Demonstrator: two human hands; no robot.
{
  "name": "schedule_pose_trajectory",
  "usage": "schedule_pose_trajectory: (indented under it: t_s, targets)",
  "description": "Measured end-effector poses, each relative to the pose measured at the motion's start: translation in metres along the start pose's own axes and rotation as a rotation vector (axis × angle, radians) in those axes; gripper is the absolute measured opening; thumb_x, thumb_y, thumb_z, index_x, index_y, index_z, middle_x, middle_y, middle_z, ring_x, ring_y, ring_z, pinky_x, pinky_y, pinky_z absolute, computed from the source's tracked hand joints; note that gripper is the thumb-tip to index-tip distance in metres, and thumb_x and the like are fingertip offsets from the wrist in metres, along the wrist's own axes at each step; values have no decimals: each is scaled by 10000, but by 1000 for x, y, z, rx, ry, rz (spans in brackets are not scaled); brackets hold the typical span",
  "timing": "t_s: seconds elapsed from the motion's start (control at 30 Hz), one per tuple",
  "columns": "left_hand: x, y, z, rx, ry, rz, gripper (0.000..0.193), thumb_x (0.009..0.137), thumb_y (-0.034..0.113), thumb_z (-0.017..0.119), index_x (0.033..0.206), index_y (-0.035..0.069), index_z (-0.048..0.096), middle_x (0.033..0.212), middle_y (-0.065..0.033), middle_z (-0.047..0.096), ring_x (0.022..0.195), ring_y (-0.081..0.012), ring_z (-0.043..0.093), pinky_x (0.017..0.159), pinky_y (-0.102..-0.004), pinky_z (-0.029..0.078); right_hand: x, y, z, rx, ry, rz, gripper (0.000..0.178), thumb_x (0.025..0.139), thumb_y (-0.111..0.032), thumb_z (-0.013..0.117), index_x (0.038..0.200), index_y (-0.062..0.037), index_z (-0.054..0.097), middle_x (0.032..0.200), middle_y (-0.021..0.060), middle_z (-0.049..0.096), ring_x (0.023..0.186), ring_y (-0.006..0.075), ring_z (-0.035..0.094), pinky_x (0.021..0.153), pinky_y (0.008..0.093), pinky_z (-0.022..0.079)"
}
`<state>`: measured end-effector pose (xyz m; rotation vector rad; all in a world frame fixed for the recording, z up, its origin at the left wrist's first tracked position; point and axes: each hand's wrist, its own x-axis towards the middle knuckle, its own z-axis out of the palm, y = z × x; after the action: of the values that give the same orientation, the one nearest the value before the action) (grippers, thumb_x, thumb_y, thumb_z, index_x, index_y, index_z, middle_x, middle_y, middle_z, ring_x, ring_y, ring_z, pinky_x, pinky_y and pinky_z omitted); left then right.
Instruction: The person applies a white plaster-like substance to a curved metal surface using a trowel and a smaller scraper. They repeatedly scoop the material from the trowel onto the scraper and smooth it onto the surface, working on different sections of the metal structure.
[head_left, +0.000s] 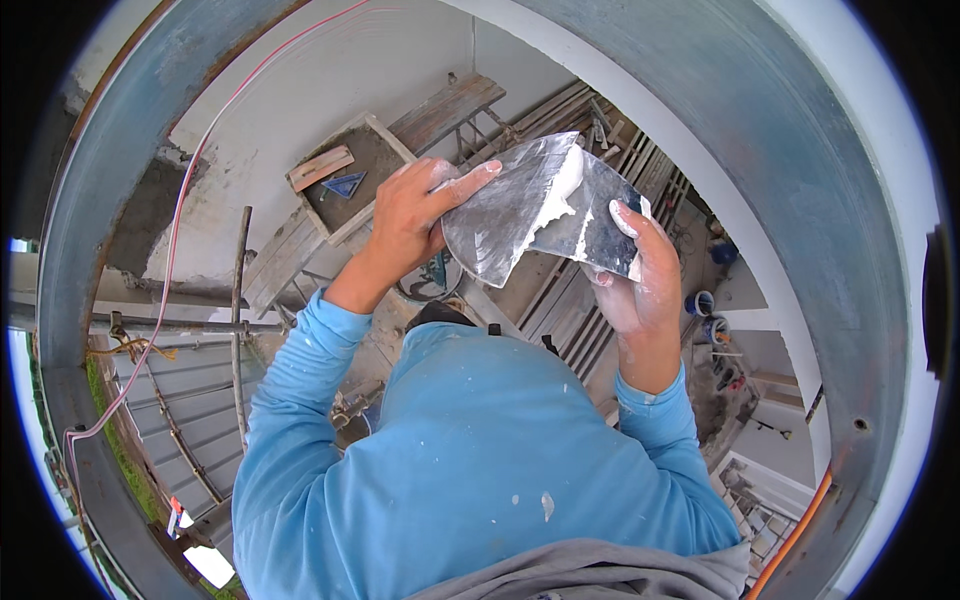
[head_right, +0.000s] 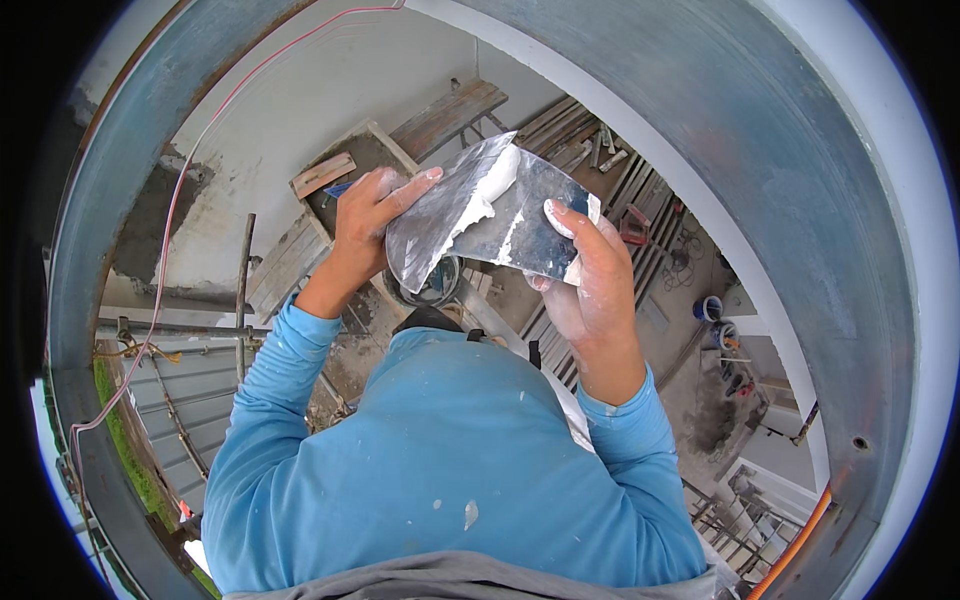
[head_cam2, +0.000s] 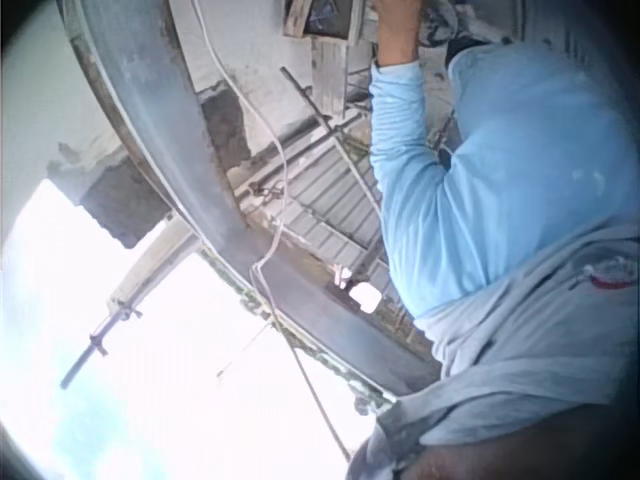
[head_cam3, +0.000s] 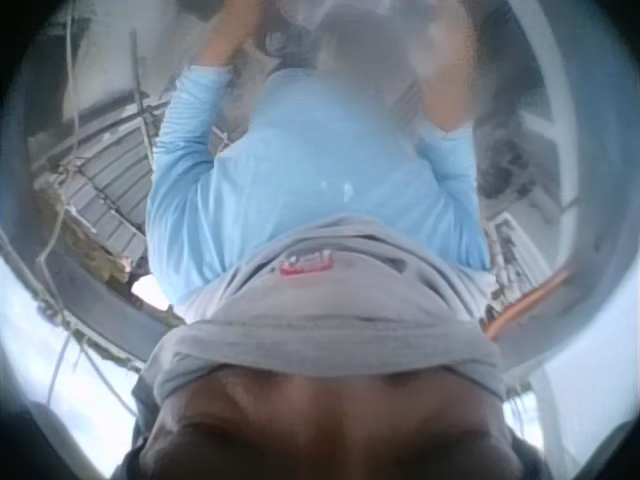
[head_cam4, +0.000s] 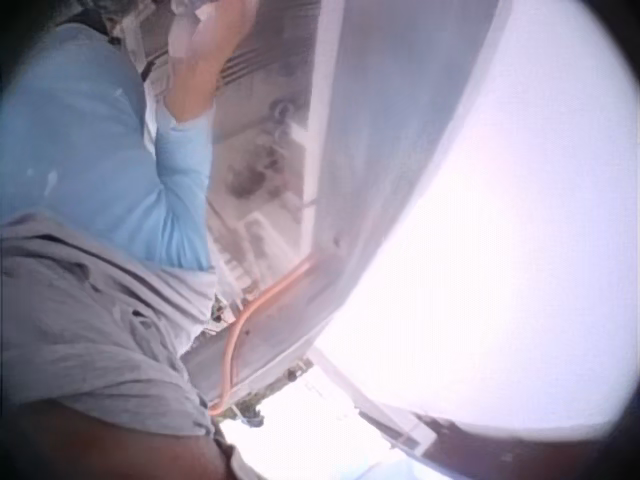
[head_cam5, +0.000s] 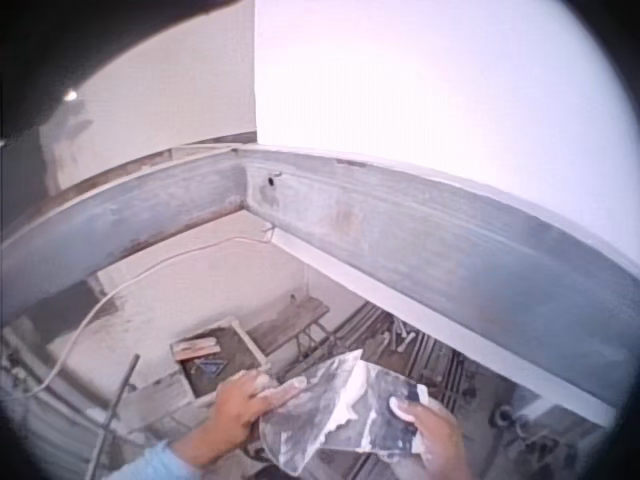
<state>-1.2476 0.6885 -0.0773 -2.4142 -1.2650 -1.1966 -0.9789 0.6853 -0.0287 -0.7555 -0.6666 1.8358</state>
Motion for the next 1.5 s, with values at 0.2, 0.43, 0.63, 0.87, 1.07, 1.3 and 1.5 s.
schedule_pose_trajectory:
  t_s: [0.2,0.43,0.63,0.87,1.07,1.3,1.5]
  targets:
    - [-27,-45,-10,-132,-6,-228,566,820,-33,672,1329,212,637,946,-83,661,783,-290,617,701,-371,505,10,-29,-32,110,-150,-270,280,980,-182,574,1225,-50,607,1084,93,711,841,148,683,473,277,431]
    - [-68,-45,8,-421,29,-1022,437,842,183,800,1186,-19,623,1120,-135,715,981,-212,664,904,-358,504,15,1,-72,113,-19,-172,320,990,-198,571,1286,-77,565,1228,64,666,992,145,665,496,285,452]
    - [-83,-32,17,-416,33,-1148,404,771,129,803,1118,-16,654,1040,-140,735,955,-234,703,878,-349,515,15,20,-68,145,176,-208,340,984,-196,581,1309,-97,565,1236,70,655,1037,193,646,642,352,493]
    - [-100,-22,41,-605,-70,-1113,391,779,115,759,1107,-54,629,1007,-182,727,954,-262,700,861,-369,518,9,26,-39,109,176,-230,380,955,-192,614,1317,-94,550,1191,57,657,957,202,663,626,341,487]
    - [-66,-13,55,-666,-176,-965,417,814,206,768,1154,2,640,1063,-185,723,998,-337,696,885,-403,519,1,2,-17,87,175,-397,420,952,-195,616,1345,-102,501,1099,51,661,896,191,669,530,308,474]
    - [-30,-22,70,-838,-469,-711,475,808,278,789,1190,34,645,1077,-177,724,1017,-350,690,883,-414,523,-34,-54,16,-115,281,-915,372,996,-219,593,1318,-58,496,1095,107,649,882,227,661,550,344,502]
    - [-15,-40,82,-913,-576,-489,496,794,313,787,1206,73,649,1093,-181,720,1023,-378,677,879,-446,523,-69,-125,70,-1103,306,-1507,265,1015,-92,554,1259,-13,622,1185,173,659,1003,251,678,785,427,610]
